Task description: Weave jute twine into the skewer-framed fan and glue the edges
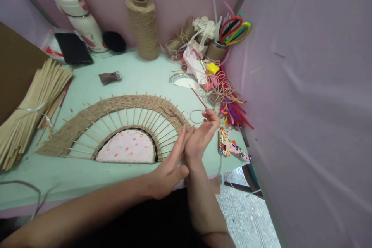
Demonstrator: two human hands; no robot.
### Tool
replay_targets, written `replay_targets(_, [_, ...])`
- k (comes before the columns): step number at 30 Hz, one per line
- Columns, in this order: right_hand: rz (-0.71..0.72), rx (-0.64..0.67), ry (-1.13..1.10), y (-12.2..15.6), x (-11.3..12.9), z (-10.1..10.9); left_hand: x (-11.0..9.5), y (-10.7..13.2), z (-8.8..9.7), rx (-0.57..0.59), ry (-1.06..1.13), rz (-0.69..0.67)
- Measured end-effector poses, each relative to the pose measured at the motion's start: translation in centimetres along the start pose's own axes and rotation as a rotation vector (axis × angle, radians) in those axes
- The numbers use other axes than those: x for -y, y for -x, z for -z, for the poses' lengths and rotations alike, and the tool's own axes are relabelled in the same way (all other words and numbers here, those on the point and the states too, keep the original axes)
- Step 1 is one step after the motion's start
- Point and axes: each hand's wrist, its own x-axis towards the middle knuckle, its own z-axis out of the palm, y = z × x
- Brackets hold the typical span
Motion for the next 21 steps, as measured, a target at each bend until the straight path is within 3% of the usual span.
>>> replay_targets(3, [-0.039, -0.063, 0.009, 0.0, -0.2, 0.1, 0.1, 0.2, 0.1, 0.049, 0.013, -0.003])
replay_targets(7, [0.032, 0.039, 0.008, 0.0, -0.5, -0.2, 0.4, 0.4, 0.2, -0.036, 0.12, 0.025])
replay_targets(11, [0.129, -0.082, 0.088, -0.9, -1.3, -0.2, 0.8, 1.0, -0.2, -0.026, 0.265, 0.07])
replay_targets(17, [0.205, -0.066, 0.191, -1.8, -2.0, 0.4, 0.3, -0.5, -0.2, -0.406, 0.826, 0.344])
replay_targets(21, [0.008, -0.011, 0.119, -2.4, -2.3, 0.9, -0.4, -1.7, 0.3, -0.476, 1.002, 0.41])
